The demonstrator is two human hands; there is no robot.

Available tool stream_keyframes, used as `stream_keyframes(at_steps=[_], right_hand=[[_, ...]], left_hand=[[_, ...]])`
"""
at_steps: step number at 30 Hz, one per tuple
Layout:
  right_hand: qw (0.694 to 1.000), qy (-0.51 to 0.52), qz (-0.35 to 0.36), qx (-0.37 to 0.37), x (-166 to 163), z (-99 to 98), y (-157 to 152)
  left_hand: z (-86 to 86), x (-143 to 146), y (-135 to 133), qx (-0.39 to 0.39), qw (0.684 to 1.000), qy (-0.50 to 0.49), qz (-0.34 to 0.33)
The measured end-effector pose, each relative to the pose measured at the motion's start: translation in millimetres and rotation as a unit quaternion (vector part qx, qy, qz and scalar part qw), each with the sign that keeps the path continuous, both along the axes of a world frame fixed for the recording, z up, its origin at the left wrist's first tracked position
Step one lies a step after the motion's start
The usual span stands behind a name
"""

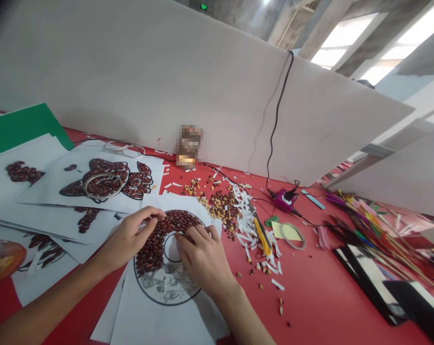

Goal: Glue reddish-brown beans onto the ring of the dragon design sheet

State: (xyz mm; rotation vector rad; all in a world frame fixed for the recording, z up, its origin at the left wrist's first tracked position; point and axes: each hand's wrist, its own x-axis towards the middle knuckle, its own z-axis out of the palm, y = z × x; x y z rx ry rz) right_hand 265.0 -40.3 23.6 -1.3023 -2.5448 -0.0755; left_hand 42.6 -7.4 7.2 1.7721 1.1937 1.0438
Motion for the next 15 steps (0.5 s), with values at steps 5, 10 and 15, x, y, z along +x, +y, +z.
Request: stream_keyframes(at_steps=[5,10,15], right_hand=[[1.000,0.003,-0.004,-0.004,3.9,-0.9,1.3],[1.000,-0.022,-0.004,-0.001,1.4,-0.5,1.4],[1.000,-0.019,-0.011,0.000,-1.1,3.6,-0.7]], left_hand=[[-2.1,-0.2,0.5,0.005,1.000,-0.001,-0.001],[-1.7,0.0,0.4,0.004,1.000,0.003,0.002],[-2.2,0.2,0.6,0.009,1.000,0.006,0.004]])
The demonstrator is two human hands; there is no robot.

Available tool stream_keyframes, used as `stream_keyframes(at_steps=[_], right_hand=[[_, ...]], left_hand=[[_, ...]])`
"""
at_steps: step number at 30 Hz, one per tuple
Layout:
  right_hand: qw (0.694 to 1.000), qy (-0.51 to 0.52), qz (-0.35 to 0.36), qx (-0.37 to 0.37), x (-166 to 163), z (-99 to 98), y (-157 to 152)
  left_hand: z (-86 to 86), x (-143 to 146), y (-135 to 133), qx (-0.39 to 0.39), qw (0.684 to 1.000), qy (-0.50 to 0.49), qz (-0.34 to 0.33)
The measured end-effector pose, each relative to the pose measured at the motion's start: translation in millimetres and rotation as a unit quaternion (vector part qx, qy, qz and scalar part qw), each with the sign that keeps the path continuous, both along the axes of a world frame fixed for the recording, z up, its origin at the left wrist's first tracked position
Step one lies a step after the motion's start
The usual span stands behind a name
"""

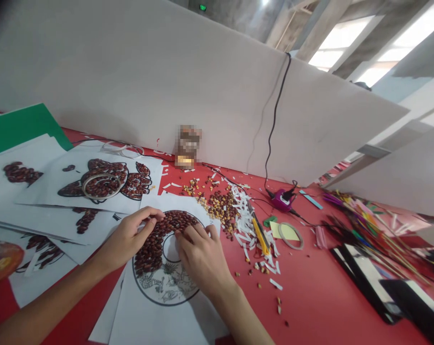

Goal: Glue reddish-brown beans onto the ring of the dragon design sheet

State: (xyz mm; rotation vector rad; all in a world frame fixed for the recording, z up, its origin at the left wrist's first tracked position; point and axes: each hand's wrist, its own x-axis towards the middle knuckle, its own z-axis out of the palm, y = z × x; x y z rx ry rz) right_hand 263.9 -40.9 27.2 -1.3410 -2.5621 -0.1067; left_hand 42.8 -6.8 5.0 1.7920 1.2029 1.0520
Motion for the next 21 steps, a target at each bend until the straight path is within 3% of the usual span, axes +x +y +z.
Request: stream_keyframes(at_steps=[3,6,12,21], right_hand=[[0.998,0.050,-0.023,0.003,-3.2,5.5,13.4],[0.993,0.087,-0.077,-0.014,-15.0,12.2,46.0],[0.987,0.039,-0.128,-0.085,-51.9,17.8,115.7],[0.986,0.029,-0.134,-0.094,-70.9,6.7,134.7]], left_hand=[[0.7,0.0,-0.1,-0.002,1.000,-0.001,-0.001],[1.8,-0.2,-0.5,-0.005,1.000,-0.006,-0.002],[0.4,-1.2,-0.4,0.008,1.000,-0.006,0.004],[2.2,-1.0,0.7,0.015,1.000,-0.001,0.005]])
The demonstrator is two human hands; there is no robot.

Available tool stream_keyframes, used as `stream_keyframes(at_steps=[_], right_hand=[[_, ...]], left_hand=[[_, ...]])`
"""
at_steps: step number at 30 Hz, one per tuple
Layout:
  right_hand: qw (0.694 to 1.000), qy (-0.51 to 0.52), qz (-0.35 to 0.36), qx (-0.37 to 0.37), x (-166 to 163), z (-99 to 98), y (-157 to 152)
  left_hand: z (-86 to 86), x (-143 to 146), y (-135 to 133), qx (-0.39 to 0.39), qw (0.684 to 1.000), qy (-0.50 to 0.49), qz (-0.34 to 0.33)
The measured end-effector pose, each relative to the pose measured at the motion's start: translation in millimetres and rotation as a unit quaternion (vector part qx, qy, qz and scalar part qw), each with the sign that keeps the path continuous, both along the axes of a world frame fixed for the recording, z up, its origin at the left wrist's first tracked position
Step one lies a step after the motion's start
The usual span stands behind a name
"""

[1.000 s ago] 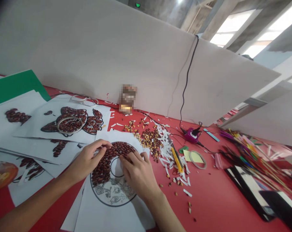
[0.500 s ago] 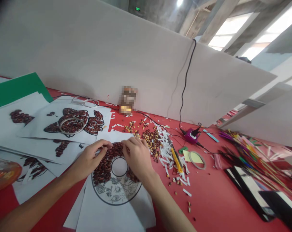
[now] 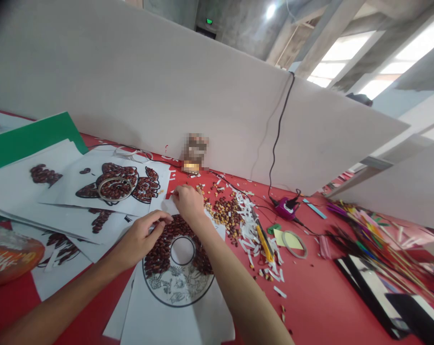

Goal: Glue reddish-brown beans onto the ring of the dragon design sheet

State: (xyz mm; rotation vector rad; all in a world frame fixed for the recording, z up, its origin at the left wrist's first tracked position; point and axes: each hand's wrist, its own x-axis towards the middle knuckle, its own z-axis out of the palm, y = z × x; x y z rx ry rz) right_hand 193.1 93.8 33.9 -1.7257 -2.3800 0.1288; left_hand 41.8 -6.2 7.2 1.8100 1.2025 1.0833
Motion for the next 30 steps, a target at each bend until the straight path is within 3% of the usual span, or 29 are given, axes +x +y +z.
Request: stream_keyframes(at_steps=[7,11,14,17,25,30], right_hand=[[0.999,0.047,-0.001,-0.006,19.2,13.0,-15.6],[0.994,0.109,0.021,0.007,42.4,17.1,-59.8],[0.988,0.148,0.037,0.016,55.9,8.5,-99.3],[0.991,0.125,0.033,0.032,61.6,-3.6,-123.0],[0.994,0.081,0.041,0.069,66.5,-14.5,-129.8],[0.990,0.070,0.082,0.095,72.4,-13.9,-140.6]], left_hand=[[3.7,-1.2,-1.1,-0.008,1.000,-0.007,-0.004],[3.5,-1.1,-0.9,-0.005,1.000,-0.013,0.000],[1.2,-0.8,-0.8,-0.001,1.000,-0.009,-0.003],[-2.0,-0.4,-0.6,0.000,1.000,-0.006,-0.006],[-1.9,-0.8,-0.7,-0.012,1.000,-0.008,-0.012],[-1.3,-0.2,-0.9,-0.018,1.000,-0.007,-0.008]])
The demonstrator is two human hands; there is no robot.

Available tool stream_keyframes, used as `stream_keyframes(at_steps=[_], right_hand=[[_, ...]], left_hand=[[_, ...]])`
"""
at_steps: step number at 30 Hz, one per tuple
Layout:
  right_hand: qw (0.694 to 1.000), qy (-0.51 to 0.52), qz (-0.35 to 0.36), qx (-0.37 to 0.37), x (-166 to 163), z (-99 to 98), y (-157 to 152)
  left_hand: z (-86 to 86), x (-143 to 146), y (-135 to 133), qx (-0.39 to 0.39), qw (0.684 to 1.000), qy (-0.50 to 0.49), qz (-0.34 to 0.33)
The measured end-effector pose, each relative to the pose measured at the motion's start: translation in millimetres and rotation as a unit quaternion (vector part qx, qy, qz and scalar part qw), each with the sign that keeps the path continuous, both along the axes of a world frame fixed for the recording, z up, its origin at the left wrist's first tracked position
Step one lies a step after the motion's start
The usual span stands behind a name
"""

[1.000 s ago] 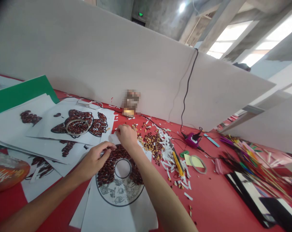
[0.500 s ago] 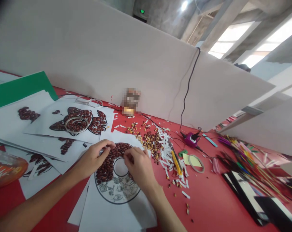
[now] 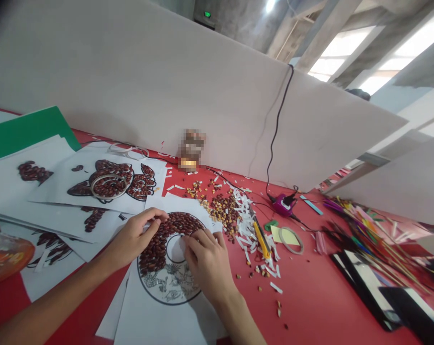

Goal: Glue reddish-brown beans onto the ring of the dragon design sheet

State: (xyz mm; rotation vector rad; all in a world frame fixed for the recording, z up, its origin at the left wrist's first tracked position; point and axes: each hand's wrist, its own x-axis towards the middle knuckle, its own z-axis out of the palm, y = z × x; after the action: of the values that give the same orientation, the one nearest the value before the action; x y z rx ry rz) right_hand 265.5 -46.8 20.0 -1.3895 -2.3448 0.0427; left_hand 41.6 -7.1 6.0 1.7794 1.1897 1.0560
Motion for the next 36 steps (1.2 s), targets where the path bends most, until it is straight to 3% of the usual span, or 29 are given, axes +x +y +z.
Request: stream_keyframes(at_steps=[9,24,31,36], right_hand=[[0.996,-0.062,0.009,0.056,0.9,-1.7,1.2],[0.993,-0.093,0.008,0.069,-5.8,3.4,-1.9],[0.993,-0.111,0.008,0.049,-8.3,4.0,-2.1],[0.998,-0.059,0.001,0.020,-7.7,2.9,-2.6]], left_hand=[[-0.1,-0.6,0.0,-0.008,1.000,-0.006,-0.002],[-0.6,0.7,-0.2,0.003,1.000,-0.003,-0.006],[-1.6,0.8,-1.1,0.000,1.000,0.005,-0.006],[-0.9,0.7,-1.5,0.007,1.000,0.016,-0.001]])
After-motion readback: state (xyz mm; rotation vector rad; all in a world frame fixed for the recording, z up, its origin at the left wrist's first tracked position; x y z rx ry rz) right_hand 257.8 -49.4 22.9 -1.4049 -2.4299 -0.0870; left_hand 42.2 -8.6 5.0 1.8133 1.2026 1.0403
